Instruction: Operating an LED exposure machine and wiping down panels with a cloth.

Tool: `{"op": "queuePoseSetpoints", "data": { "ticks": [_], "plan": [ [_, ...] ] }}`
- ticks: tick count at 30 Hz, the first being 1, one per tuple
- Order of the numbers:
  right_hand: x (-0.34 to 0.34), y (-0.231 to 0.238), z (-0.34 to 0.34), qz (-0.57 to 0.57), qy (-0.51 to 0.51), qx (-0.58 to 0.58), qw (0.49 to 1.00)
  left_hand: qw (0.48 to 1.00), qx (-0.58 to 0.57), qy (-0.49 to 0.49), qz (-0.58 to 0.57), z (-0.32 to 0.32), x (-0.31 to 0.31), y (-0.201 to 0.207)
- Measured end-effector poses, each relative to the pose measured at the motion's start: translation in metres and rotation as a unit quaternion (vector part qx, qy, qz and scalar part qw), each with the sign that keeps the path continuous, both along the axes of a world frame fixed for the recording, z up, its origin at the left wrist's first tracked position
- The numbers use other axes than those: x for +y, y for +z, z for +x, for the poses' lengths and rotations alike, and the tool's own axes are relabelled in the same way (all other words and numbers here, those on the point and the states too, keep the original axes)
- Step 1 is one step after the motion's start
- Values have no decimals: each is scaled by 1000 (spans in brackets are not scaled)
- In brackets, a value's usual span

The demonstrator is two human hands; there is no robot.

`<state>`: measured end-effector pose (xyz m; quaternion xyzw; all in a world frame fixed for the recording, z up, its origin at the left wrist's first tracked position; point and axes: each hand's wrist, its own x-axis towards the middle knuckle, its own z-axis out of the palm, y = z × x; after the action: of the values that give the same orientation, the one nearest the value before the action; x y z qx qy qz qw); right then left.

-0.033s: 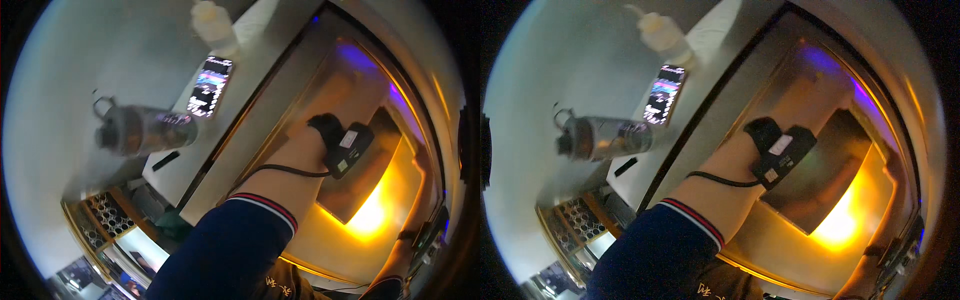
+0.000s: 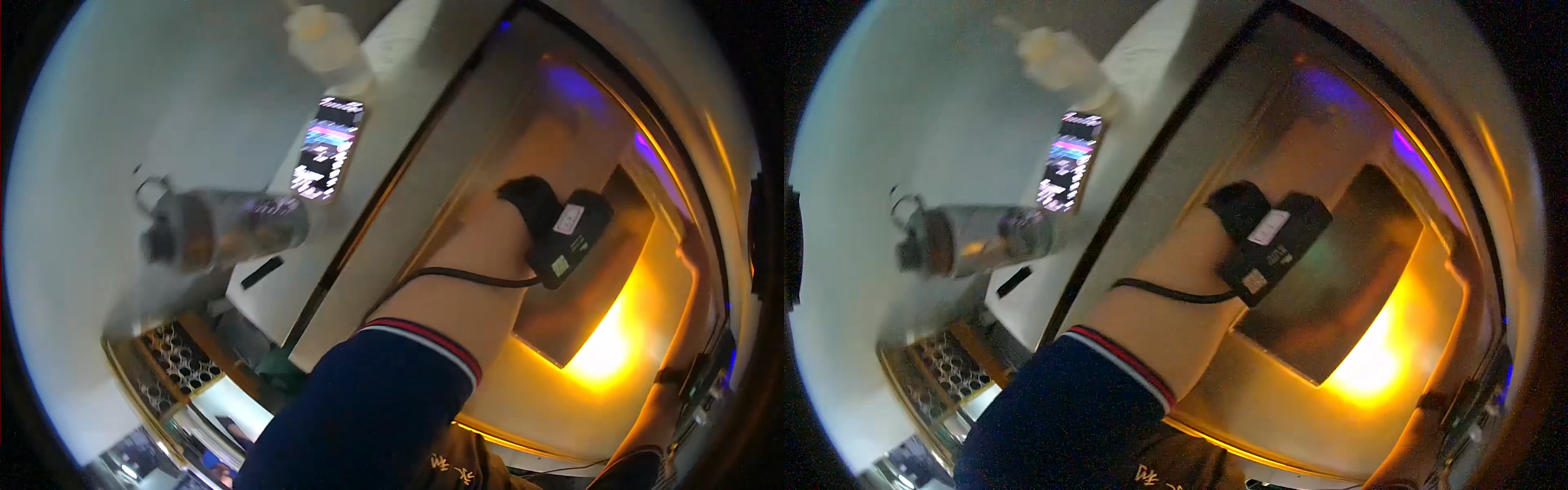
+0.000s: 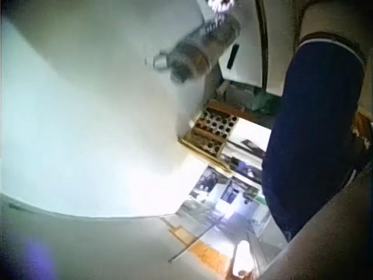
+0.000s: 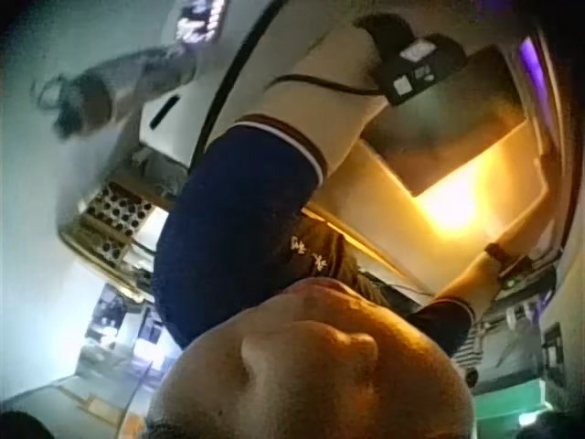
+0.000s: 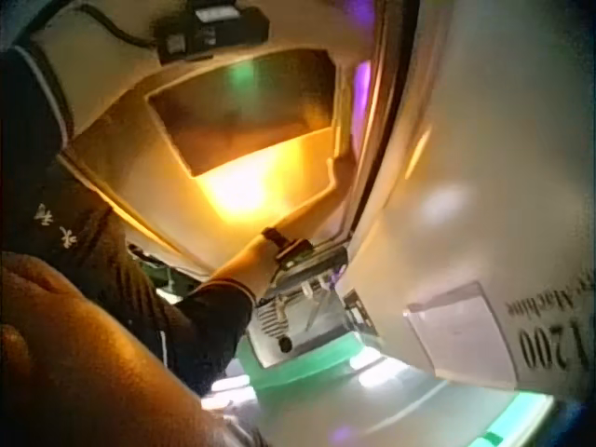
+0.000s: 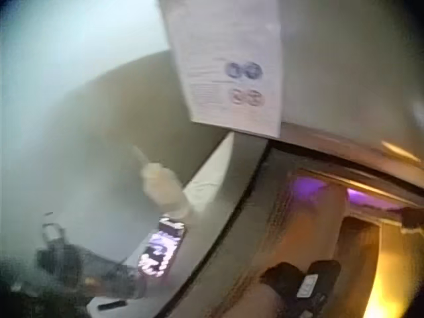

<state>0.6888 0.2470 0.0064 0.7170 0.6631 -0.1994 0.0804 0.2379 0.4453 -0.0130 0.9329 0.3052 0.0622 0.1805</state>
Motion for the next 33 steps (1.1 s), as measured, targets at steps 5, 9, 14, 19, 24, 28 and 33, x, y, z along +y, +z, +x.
{"op": "queuePoseSetpoints", "data": {
  "ticks": [5, 9, 14, 19, 24, 28, 33],
  "plan": [
    [40, -49, 16, 81, 24, -8, 996, 998, -19, -20, 49, 28, 56, -47],
    [47, -103, -38, 278, 66, -52, 957, 995, -21, -30, 89, 43, 72, -47],
    [-40, -49, -160, 235, -40, -105, 966, 989, 85, -19, 119, 8, -22, -9],
    [-158, -15, -244, 202, -48, -60, 976, 994, 76, -41, 66, -73, -141, 26],
    [-369, 7, -367, 44, -40, 159, 985, 943, 277, -175, -58, -218, -323, 47],
    [-397, 41, -410, 79, -33, 73, 994, 950, 269, -140, -75, -246, -358, 59],
    [-430, 26, -425, 104, -47, 49, 992, 942, 303, -140, -42, -249, -394, 62]
  ]
}}
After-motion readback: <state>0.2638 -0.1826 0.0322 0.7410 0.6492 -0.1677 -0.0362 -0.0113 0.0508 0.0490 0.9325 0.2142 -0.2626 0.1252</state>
